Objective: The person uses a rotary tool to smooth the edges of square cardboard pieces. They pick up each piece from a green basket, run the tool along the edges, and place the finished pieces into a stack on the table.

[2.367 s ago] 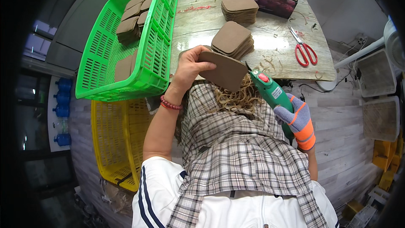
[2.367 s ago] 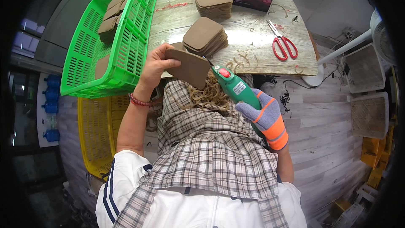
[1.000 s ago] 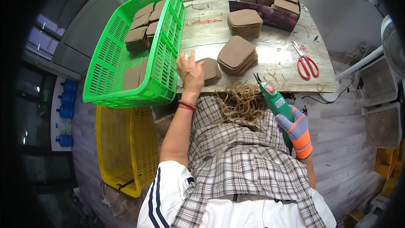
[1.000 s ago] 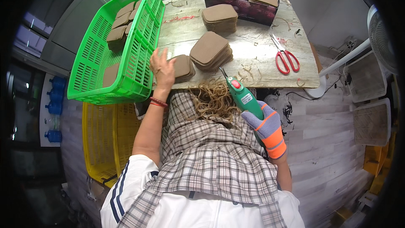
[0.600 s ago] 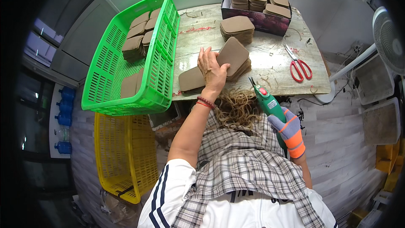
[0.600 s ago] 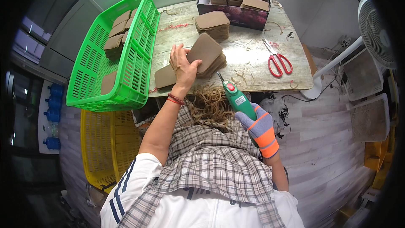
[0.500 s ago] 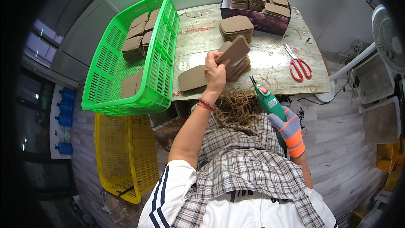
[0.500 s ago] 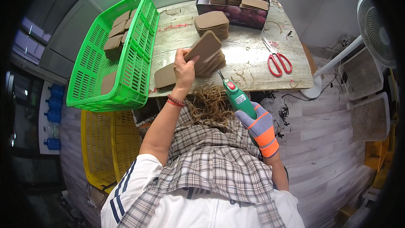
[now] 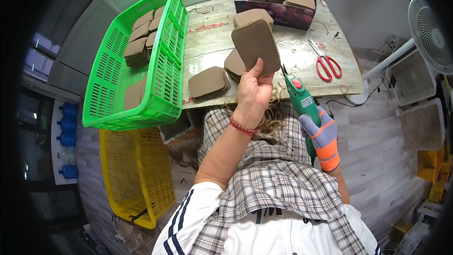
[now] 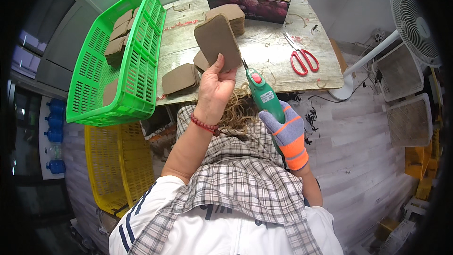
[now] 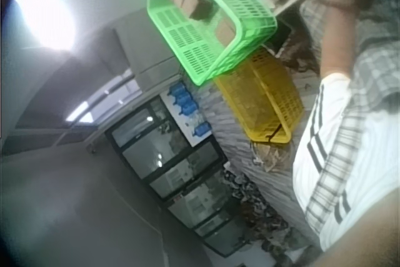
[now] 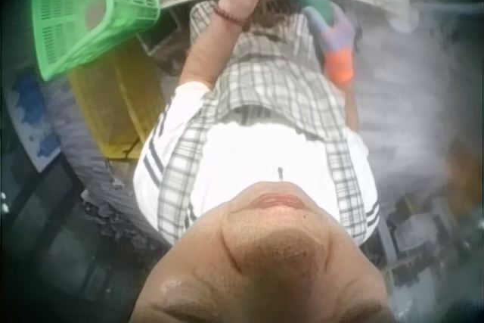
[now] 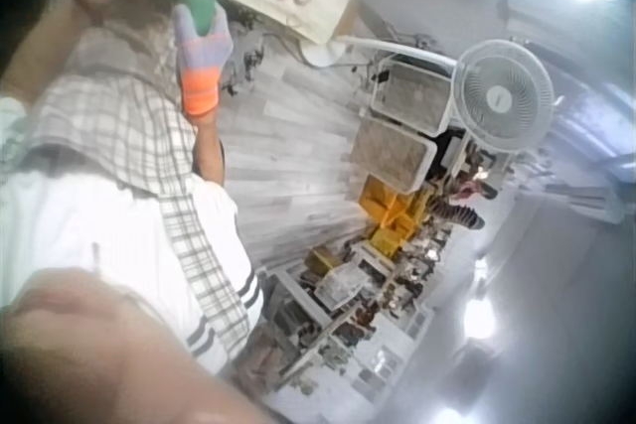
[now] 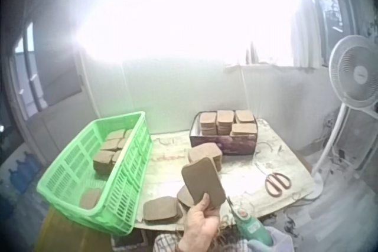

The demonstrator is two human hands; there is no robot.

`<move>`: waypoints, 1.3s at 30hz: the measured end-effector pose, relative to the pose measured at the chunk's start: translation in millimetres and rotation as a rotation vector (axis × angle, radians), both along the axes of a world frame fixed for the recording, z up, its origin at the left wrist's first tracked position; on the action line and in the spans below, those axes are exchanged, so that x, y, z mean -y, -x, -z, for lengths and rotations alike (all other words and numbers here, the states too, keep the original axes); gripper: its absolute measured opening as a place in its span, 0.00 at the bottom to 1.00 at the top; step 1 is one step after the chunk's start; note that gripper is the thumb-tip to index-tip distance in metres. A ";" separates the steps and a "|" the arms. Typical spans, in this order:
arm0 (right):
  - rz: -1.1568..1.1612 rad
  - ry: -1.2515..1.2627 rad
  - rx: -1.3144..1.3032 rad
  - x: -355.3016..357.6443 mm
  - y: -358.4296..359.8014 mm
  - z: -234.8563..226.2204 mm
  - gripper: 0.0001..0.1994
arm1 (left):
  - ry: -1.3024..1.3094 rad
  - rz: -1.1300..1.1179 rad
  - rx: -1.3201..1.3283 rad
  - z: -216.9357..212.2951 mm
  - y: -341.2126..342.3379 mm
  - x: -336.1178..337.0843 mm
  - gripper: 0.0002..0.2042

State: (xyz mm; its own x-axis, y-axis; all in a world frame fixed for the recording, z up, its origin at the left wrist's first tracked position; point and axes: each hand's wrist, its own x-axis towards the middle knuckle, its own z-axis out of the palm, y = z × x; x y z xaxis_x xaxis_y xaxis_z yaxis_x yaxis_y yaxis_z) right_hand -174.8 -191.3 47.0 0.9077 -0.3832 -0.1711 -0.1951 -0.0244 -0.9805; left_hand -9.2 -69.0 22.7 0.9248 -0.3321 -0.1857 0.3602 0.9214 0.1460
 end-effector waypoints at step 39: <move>-0.197 0.067 -0.086 2.0 2.7 -8.8 0.21 | -0.853 0.504 0.450 20.3 -1.1 -114.4 0.13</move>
